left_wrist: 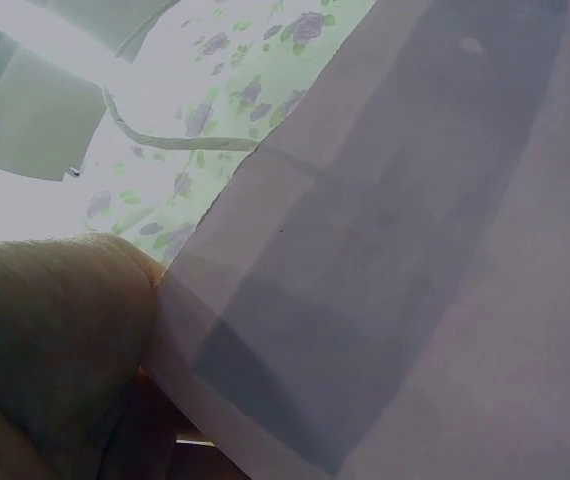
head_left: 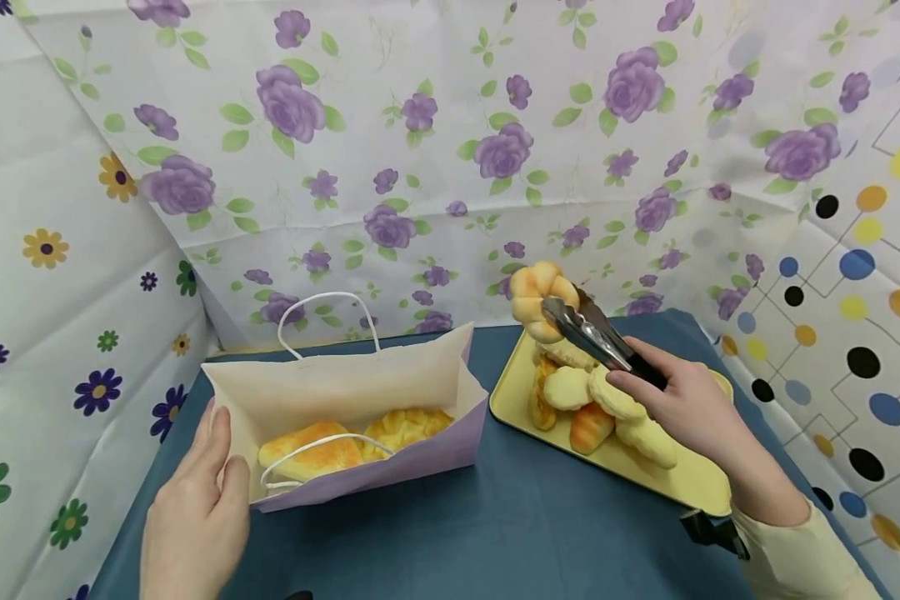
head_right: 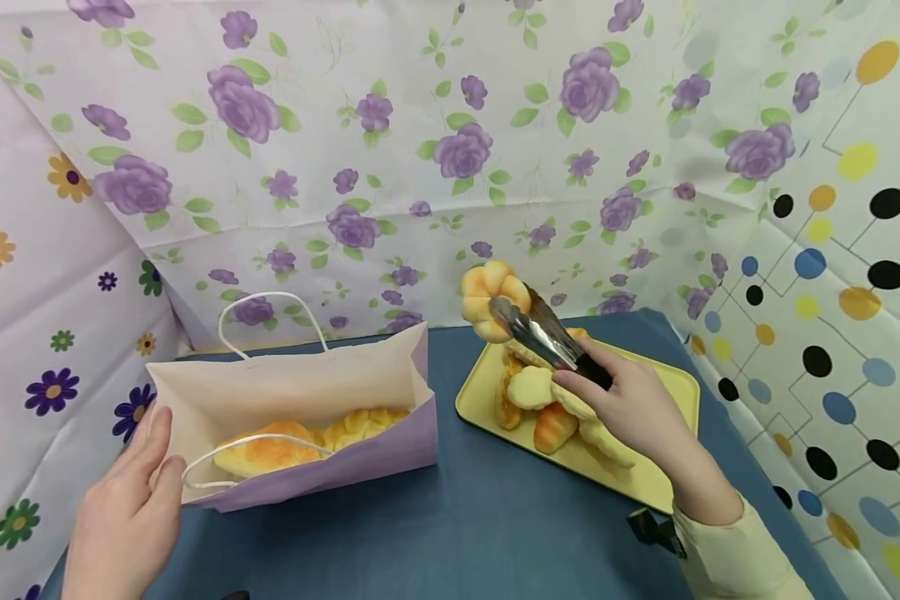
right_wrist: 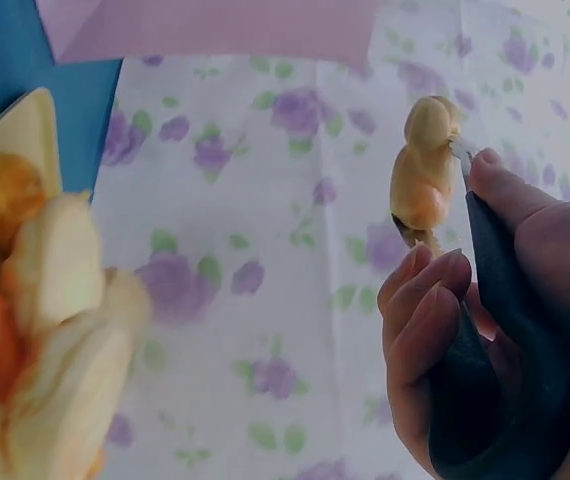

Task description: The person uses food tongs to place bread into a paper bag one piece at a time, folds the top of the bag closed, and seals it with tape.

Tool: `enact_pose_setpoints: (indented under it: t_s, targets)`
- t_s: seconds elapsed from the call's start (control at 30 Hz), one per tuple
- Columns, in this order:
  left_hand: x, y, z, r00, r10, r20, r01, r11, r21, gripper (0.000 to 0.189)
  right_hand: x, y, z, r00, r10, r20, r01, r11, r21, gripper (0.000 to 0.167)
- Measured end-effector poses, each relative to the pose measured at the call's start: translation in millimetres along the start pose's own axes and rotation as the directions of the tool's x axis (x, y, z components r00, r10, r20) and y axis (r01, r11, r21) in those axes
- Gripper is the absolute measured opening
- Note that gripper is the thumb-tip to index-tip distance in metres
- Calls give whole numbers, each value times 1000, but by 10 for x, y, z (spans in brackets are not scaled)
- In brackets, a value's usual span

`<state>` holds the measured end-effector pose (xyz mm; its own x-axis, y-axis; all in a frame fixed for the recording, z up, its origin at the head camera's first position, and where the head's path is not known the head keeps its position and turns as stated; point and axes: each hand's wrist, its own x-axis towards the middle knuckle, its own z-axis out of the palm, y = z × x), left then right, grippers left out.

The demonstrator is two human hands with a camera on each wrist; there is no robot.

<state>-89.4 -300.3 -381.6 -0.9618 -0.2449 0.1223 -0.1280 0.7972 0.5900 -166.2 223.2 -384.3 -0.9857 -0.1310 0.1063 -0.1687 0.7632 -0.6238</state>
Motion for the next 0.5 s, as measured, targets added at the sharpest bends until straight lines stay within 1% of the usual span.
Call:
enact_pose_setpoints:
  t_s: [0.17, 0.33, 0.5]
  targets:
    - [-13, -25, 8, 1000, 10, 0, -10, 1000, 2, 57, 72, -265, -20, 996, -81, 26, 82, 997, -15, 72]
    - [-5, -38, 1, 1000, 15, 1, -15, 1000, 8, 57, 143, -503, -14, 987, -158, 41, 159, 987, -9, 70]
    - [-11, -41, -6, 1000, 14, 4, -14, 1000, 6, 57, 203, -686, 16, 974, -217, 60, 218, 976, -23, 70]
